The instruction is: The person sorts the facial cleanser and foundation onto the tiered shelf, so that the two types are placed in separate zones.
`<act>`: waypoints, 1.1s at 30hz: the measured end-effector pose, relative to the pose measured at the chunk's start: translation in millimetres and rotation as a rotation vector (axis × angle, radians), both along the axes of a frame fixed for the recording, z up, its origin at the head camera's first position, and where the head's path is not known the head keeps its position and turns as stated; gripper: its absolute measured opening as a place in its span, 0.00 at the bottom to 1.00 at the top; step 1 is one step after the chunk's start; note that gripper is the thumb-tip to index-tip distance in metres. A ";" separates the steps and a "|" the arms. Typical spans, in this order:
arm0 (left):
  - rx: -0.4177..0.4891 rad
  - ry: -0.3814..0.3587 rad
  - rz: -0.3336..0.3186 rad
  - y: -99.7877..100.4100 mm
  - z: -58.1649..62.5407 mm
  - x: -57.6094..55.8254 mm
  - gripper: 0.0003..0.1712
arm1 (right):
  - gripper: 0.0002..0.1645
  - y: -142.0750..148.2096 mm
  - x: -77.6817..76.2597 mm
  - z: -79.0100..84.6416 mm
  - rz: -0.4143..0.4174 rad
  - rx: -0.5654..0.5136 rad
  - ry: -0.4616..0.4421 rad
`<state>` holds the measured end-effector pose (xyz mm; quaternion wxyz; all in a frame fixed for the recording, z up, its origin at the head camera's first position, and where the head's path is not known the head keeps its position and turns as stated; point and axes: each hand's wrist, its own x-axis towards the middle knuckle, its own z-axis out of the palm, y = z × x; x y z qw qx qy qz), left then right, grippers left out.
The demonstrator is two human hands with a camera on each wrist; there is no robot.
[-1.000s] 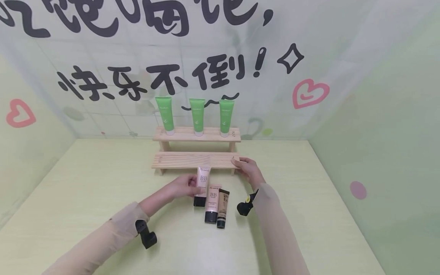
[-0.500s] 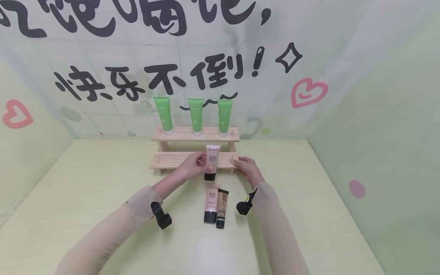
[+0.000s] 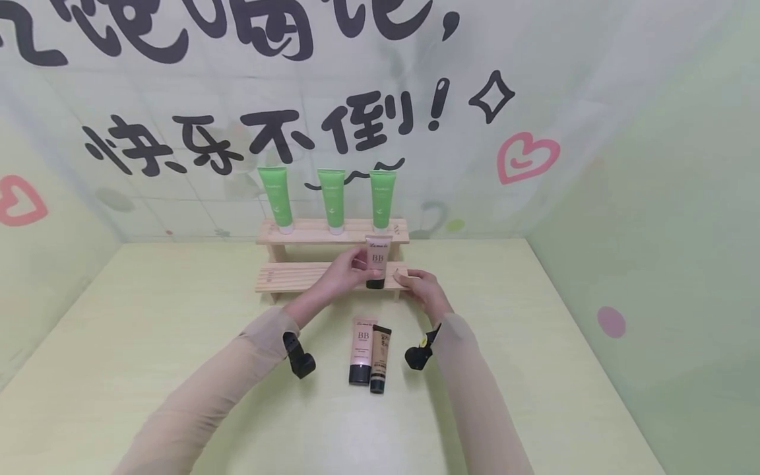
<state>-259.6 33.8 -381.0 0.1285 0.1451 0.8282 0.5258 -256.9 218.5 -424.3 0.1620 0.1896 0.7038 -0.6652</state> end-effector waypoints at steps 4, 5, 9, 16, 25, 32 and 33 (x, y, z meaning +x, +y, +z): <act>0.016 -0.007 0.026 2.5 -1.3 -4.4 0.30 | 0.33 -0.8 -0.3 -0.1 0.002 0.009 -0.006; 0.019 -0.006 0.031 3.0 -1.5 -5.6 0.29 | 0.33 -1.1 -0.2 -0.1 0.006 0.006 -0.001; 0.032 0.013 0.031 4.5 -3.9 -10.5 0.26 | 0.33 -1.8 0.4 -0.1 0.003 -0.001 0.003; 0.057 0.061 -0.008 6.7 -9.3 -15.7 0.24 | 0.34 -1.2 1.3 0.1 -0.006 0.005 -0.004; 0.016 0.108 0.000 7.7 -13.6 -14.2 0.26 | 0.35 -1.7 1.5 2.5 0.007 -0.002 0.010; 0.013 0.077 -0.020 5.8 -11.4 -12.5 0.27 | 0.36 -1.9 1.2 1.4 -0.007 -0.014 -0.007; 0.016 0.069 -0.022 5.1 -12.2 -12.8 0.28 | 0.36 -2.0 1.3 0.8 -0.006 -0.014 -0.009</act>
